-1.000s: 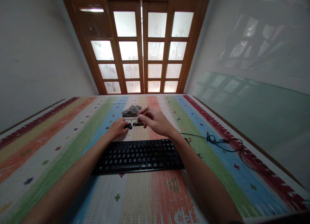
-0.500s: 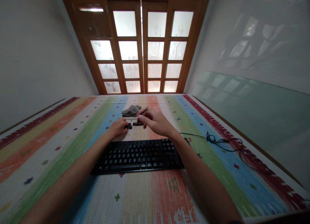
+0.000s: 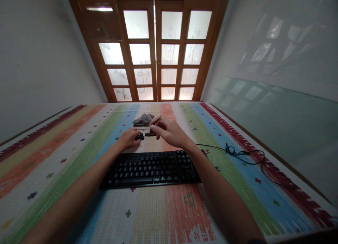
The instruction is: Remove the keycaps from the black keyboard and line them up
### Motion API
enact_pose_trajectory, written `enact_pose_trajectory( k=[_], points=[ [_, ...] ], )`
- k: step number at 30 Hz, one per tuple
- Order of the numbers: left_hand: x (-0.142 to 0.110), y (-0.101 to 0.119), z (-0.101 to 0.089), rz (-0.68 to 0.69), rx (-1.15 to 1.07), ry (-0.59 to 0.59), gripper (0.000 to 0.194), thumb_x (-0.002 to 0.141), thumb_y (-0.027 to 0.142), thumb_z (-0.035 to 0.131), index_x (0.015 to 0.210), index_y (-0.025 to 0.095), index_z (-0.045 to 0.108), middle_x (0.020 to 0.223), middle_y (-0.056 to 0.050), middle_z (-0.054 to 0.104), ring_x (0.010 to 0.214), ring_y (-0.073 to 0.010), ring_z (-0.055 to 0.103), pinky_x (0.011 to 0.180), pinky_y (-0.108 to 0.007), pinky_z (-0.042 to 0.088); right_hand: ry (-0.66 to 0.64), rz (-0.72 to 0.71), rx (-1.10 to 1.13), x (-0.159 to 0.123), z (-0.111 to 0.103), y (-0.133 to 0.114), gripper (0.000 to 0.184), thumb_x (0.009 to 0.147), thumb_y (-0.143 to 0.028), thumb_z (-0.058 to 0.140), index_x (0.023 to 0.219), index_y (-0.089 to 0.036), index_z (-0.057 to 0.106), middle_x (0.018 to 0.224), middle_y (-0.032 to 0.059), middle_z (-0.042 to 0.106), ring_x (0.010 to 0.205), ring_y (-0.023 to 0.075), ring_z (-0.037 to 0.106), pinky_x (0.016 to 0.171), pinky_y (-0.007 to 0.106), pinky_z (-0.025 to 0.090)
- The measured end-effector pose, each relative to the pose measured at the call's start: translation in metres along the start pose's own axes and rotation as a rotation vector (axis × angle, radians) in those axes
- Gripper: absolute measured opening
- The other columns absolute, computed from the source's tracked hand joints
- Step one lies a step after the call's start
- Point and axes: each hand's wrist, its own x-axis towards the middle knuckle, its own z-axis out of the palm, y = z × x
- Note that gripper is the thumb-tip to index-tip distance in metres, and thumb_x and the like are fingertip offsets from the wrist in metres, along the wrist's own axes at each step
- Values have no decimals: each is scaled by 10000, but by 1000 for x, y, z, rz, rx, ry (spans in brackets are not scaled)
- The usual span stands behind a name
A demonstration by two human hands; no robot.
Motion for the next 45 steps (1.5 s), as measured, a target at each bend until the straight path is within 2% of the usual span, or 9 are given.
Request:
enact_pose_trajectory(
  k=[7, 14, 28, 35, 45],
  points=[
    [7, 4, 4, 68, -11, -10, 238, 827, 228, 603, 1018, 193, 740, 888, -71, 606, 880, -229, 582, 805, -330, 472, 5, -22, -8, 0, 0, 1, 224, 934, -329, 531, 846, -138, 608, 772, 37, 653, 583, 105, 614, 570, 251, 504],
    [9, 4, 5, 48, 20, -28, 213, 851, 228, 591, 962, 223, 772, 846, -62, 589, 820, -211, 572, 750, -311, 459, -1, -32, -11, 0, 1, 3, 218, 934, -314, 530, 815, -148, 606, 793, 36, 661, 582, 95, 603, 575, 248, 501],
    [10, 9, 7, 21, 16, 7, 199, 819, 207, 575, 894, 224, 759, 863, -60, 607, 859, -217, 584, 771, -311, 472, -10, -28, -19, 0, 0, 0, 211, 933, -317, 530, 823, -148, 595, 785, 31, 662, 589, 92, 590, 578, 242, 499],
    [11, 8, 8, 46, 38, 1, 209, 813, 194, 558, 890, 207, 751, 889, -87, 624, 898, -254, 587, 784, -355, 487, -13, -22, -14, -1, -1, -1, 222, 938, -324, 528, 818, -151, 599, 798, 39, 663, 589, 98, 600, 581, 251, 504],
    [12, 8, 7, 67, 89, -9, 187, 806, 199, 576, 886, 198, 745, 922, -94, 626, 936, -263, 586, 820, -366, 487, -23, -21, -25, -1, -2, -1, 228, 940, -312, 531, 805, -145, 607, 818, 46, 676, 591, 92, 600, 577, 244, 504]
  ],
)
